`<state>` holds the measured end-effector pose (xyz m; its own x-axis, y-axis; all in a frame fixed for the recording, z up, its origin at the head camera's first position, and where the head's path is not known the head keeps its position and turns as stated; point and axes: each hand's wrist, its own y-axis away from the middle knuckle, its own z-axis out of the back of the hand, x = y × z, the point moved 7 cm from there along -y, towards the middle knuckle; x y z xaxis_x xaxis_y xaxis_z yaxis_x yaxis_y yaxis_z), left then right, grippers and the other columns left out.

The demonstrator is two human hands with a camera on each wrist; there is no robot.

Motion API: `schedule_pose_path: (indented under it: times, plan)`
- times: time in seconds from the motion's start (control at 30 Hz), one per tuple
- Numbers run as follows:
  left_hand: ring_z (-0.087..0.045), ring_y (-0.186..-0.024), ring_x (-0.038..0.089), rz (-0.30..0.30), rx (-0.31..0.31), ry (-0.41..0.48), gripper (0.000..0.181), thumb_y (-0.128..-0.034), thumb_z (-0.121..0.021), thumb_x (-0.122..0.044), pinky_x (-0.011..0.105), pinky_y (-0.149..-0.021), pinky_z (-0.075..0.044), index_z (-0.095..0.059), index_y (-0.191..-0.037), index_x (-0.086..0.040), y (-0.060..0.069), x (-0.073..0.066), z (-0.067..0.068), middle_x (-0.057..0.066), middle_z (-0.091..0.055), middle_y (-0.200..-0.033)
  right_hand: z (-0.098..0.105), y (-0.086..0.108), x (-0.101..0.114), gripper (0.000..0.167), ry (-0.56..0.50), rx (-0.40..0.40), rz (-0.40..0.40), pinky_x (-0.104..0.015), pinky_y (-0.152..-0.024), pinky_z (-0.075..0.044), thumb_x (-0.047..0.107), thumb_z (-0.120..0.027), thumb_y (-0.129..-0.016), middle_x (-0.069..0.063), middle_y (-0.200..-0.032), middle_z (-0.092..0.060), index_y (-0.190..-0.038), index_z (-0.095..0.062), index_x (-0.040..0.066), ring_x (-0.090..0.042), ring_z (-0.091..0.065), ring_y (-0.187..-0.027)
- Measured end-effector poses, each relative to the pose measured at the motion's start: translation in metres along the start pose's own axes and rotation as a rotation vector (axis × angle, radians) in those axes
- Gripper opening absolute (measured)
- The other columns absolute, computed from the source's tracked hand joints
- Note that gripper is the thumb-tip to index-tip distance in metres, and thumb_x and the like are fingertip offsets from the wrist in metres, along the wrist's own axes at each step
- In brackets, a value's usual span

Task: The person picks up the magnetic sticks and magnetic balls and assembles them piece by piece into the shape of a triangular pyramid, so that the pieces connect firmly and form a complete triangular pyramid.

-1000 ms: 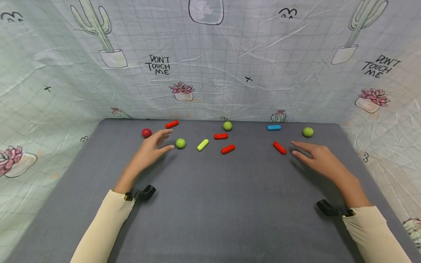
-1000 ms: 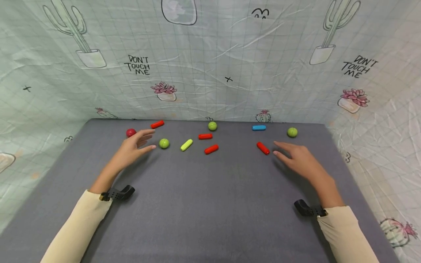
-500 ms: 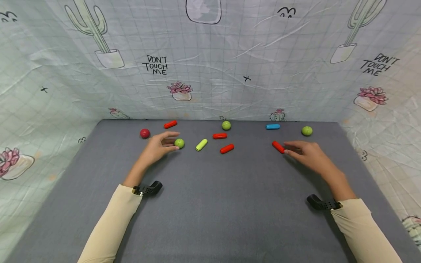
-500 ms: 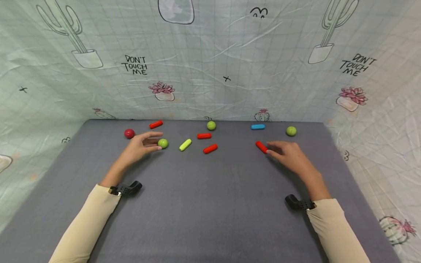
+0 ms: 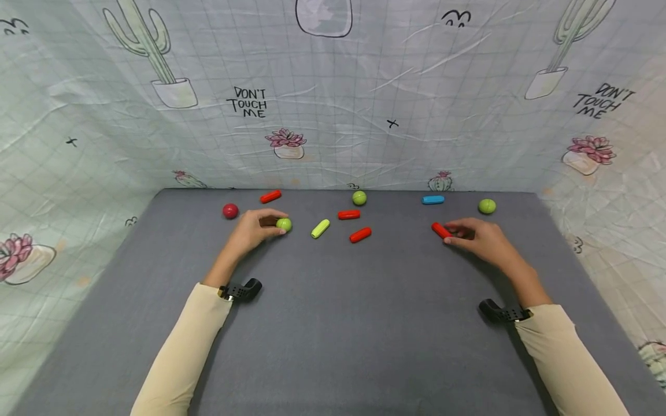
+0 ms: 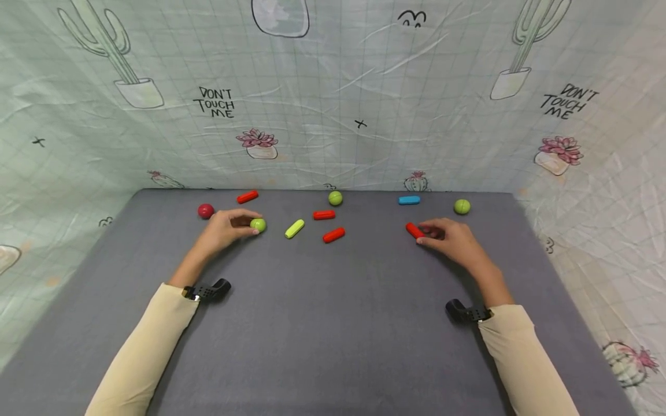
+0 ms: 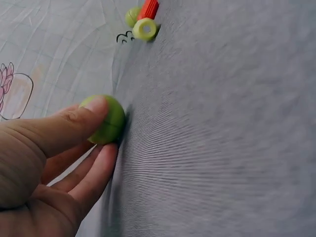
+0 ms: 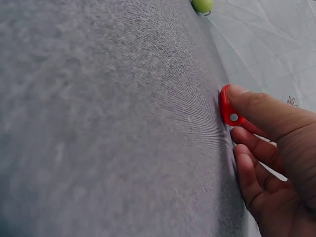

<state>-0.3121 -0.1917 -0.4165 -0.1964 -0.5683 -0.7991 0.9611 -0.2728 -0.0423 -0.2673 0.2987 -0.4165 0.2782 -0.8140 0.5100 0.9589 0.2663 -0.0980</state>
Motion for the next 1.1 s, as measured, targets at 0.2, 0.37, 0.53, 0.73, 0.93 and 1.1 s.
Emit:
schedule_pose_path:
  times: [0.2,0.37,0.53,0.73,0.93,1.1]
  plan:
    - [-0.070,-0.112,0.029,0.034,0.037,-0.034,0.035,-0.0847,-0.083,-0.008,0.046,-0.094,-0.056,-0.073,-0.119,-0.006,-0.003,0.002,0.001,0.015,-0.072,-0.119,-0.004,-0.003,-0.010,0.046,-0.006,0.041,-0.088,-0.034,-0.069,-0.045,0.036,-0.077,-0.092,-0.008,-0.099,-0.070,-0.128,-0.070,0.007,-0.019,-0.059,-0.083]
    - [-0.068,-0.116,0.030,0.008,0.074,-0.050,0.032,-0.0869,-0.081,-0.007,0.046,-0.094,-0.056,-0.070,-0.117,-0.006,-0.005,0.002,-0.002,0.015,-0.070,-0.122,-0.003,-0.005,-0.012,0.040,0.016,0.029,-0.111,-0.032,-0.065,-0.042,0.030,-0.077,-0.092,-0.007,-0.092,-0.070,-0.124,-0.072,0.006,-0.017,-0.057,-0.076]
    - [-0.066,-0.118,0.032,-0.008,0.049,-0.031,0.032,-0.0912,-0.077,-0.009,0.046,-0.097,-0.055,-0.065,-0.121,-0.004,-0.005,0.004,0.001,0.017,-0.067,-0.124,-0.003,-0.009,-0.011,0.038,0.012,0.015,-0.140,-0.032,-0.064,-0.041,0.028,-0.077,-0.093,-0.009,-0.090,-0.070,-0.122,-0.073,0.005,-0.018,-0.055,-0.073]
    - [-0.063,-0.122,0.034,-0.002,0.055,0.017,0.043,-0.0957,-0.072,-0.011,0.048,-0.099,-0.053,-0.061,-0.137,-0.007,-0.002,0.011,0.004,0.016,-0.060,-0.139,-0.005,-0.012,-0.011,0.039,0.003,0.012,-0.151,-0.033,-0.064,-0.041,0.030,-0.078,-0.092,-0.010,-0.091,-0.071,-0.123,-0.074,0.006,-0.018,-0.054,-0.073]
    - [-0.067,-0.116,0.029,-0.020,0.048,-0.036,0.038,-0.0945,-0.074,-0.014,0.047,-0.097,-0.054,-0.069,-0.132,-0.013,0.000,0.012,0.006,0.011,-0.062,-0.139,-0.005,-0.011,-0.012,0.038,-0.006,-0.008,-0.147,-0.033,-0.066,-0.042,0.032,-0.078,-0.092,-0.012,-0.096,-0.073,-0.123,-0.075,0.008,-0.018,-0.055,-0.076]
    - [-0.068,-0.116,0.029,0.015,0.023,-0.018,0.037,-0.0919,-0.077,-0.014,0.047,-0.096,-0.055,-0.071,-0.128,-0.011,0.000,0.011,0.004,0.013,-0.061,-0.139,-0.003,-0.008,-0.014,0.039,-0.005,-0.015,-0.152,-0.032,-0.067,-0.043,0.032,-0.077,-0.093,-0.013,-0.098,-0.074,-0.124,-0.075,0.009,-0.019,-0.056,-0.077]
